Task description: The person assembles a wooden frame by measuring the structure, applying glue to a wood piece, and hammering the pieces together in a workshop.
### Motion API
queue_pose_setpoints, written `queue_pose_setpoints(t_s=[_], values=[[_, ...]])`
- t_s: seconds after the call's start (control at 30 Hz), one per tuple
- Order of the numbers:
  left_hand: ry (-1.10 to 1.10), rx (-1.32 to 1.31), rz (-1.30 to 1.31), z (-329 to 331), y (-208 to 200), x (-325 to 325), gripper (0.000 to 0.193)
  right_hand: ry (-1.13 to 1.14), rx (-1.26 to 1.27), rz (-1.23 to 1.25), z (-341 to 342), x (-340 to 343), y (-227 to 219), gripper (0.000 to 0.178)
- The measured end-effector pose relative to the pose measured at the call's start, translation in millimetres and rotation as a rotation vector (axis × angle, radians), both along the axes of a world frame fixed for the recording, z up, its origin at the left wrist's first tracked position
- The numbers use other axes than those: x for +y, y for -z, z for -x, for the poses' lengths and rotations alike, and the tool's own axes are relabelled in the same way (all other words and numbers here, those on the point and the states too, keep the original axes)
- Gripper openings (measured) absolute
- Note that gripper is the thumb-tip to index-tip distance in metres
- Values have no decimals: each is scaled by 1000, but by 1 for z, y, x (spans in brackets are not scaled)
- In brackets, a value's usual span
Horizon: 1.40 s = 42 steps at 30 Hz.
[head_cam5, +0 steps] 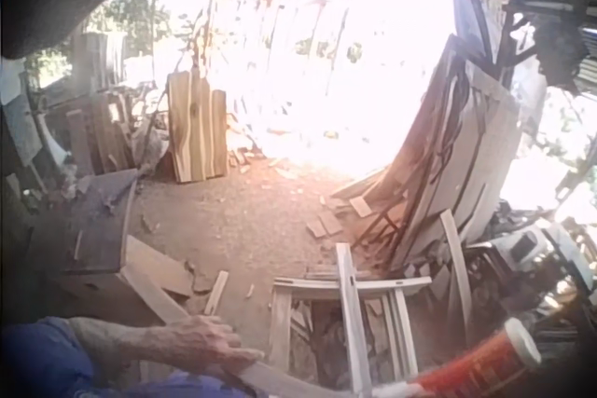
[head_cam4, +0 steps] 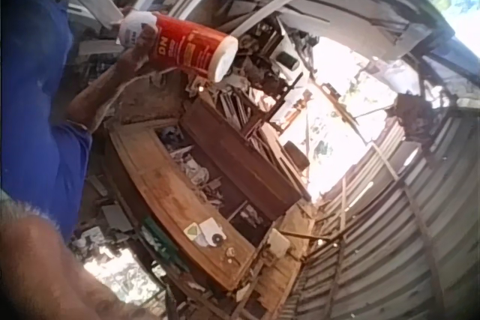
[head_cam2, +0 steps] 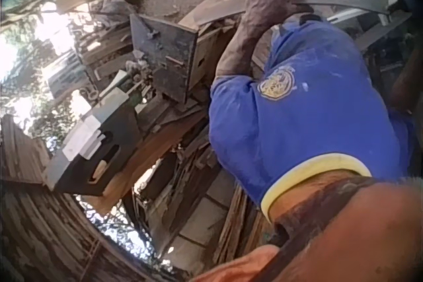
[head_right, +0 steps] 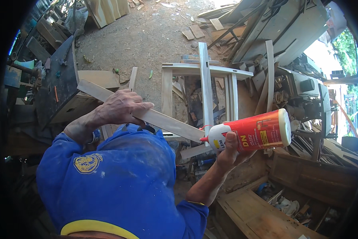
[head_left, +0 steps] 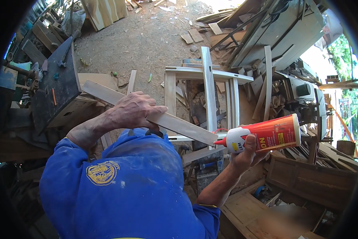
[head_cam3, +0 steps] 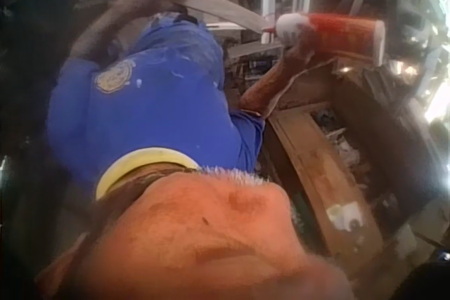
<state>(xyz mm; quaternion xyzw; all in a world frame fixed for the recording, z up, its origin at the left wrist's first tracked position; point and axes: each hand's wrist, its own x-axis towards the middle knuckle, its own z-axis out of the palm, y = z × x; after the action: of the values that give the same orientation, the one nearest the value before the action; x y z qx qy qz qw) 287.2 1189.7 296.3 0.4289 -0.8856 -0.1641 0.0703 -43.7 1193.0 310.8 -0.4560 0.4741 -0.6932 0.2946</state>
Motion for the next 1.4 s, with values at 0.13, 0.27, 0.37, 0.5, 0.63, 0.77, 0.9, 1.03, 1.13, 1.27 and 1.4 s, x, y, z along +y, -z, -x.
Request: queue_pose_setpoints(t_s=[0.13,0.27,0.37,0.5,0.63,0.77,0.9,1.03,1.13,1.27,1.4], values=[[-4,-45,-13,0,5,0,64,13,18,27,-4,-4,3,74],[20,39,33,-1,8,1,64,92,43,45,-7,-13,4,77],[7,21,16,-2,7,-1,64,91,67,37,-10,-12,2,78],[-8,3,-11,-4,6,-1,64,34,62,11,-14,-3,-2,78],[-19,-57,-38,-5,9,0,63,27,91,49,-14,-7,1,77],[25,30,-13,-6,10,3,63,135,63,66,-13,-20,13,73],[10,183,-22,-10,13,1,62,268,-224,33,-2,-32,27,63],[-49,360,-11,-23,19,-14,64,202,-887,-71,30,-48,32,50],[-238,825,34,-30,28,-34,67,198,-934,73,47,-45,40,42],[-353,1625,-274,-23,28,-65,59,152,-941,213,63,-25,50,49],[-487,2168,-423,-16,15,-87,42,34,-867,357,84,-6,50,67]])
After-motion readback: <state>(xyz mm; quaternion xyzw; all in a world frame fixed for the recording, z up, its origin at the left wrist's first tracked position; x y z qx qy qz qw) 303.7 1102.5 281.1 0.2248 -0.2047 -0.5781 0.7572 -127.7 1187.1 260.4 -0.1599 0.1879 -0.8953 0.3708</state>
